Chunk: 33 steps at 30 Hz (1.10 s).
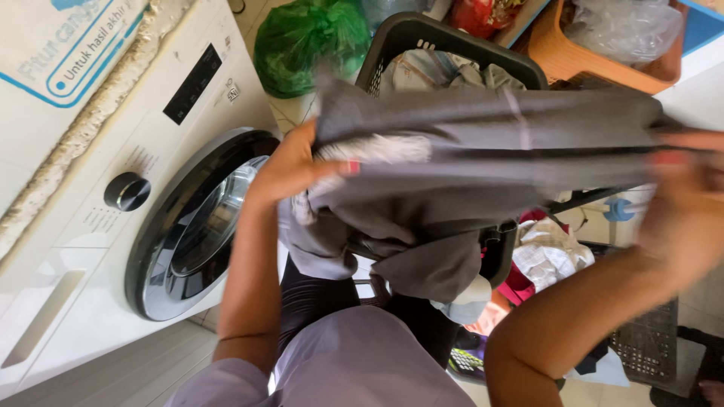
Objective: The person sits on the floor beside a washing machine and folds clothes one at a time from a laundry basket, smoothing and aligning each shirt or garment before placing it back into the basket. They work through light and dark garments in sequence, handling each item with both hands.
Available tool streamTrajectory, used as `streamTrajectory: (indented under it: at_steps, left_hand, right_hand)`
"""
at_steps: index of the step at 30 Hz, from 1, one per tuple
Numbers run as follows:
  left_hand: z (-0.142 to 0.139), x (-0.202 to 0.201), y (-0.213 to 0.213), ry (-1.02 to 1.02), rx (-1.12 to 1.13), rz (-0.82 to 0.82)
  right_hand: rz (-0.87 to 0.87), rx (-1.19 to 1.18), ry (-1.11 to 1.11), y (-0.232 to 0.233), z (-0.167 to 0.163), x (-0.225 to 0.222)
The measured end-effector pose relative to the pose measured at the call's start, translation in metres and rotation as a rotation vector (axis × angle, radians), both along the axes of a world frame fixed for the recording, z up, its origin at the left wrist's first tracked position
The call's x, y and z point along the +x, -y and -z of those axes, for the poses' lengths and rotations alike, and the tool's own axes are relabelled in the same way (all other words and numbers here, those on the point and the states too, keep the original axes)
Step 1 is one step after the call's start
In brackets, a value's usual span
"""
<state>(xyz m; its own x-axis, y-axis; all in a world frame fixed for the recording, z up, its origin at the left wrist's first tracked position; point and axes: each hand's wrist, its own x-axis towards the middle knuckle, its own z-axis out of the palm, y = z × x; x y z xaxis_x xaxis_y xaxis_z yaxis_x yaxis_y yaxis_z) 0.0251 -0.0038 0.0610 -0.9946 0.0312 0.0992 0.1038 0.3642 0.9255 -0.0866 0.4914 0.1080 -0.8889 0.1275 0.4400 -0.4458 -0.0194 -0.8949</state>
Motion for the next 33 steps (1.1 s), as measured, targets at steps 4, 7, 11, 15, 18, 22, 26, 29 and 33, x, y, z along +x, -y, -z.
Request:
streamTrajectory:
  at_steps: [4, 7, 11, 15, 18, 22, 26, 29, 33]
  left_hand:
    - [-0.005, 0.001, 0.004, -0.01, -0.1, 0.41]
    - [-0.009, -0.01, -0.01, 0.063, 0.695, 0.202]
    - [-0.026, -0.035, -0.029, -0.095, 1.017, 0.086]
    - [-0.051, -0.039, -0.051, -0.171, 1.128, -0.137]
    - [-0.079, -0.025, -0.029, -0.326, 0.905, -0.368]
    - [-0.092, 0.014, 0.001, -0.567, 1.24, -0.117]
    - [-0.077, 0.008, -0.025, -0.495, 1.021, -0.33]
    - [-0.057, 0.001, -0.071, -0.461, 0.534, -0.223]
    - [-0.037, 0.003, -0.124, -0.043, 0.355, 0.182]
  right_hand:
    - [0.152, 0.052, -0.093, -0.032, 0.005, -0.003]
    - [0.292, 0.386, -0.393, 0.032, 0.029, 0.022]
    - [-0.054, 0.731, -0.31, 0.159, 0.059, 0.099]
    - [-0.198, 1.489, 0.152, 0.226, 0.081, 0.081]
    - [-0.035, 1.007, 0.023, 0.185, 0.055, 0.019]
    - [0.003, 0.258, -0.234, 0.114, -0.023, -0.034]
    - [-0.015, 0.604, -0.292, 0.115, -0.082, -0.013]
    - [-0.158, 0.854, -0.499, 0.15, -0.082, 0.019]
    - [-0.761, 0.66, -0.218, 0.192, -0.017, 0.061]
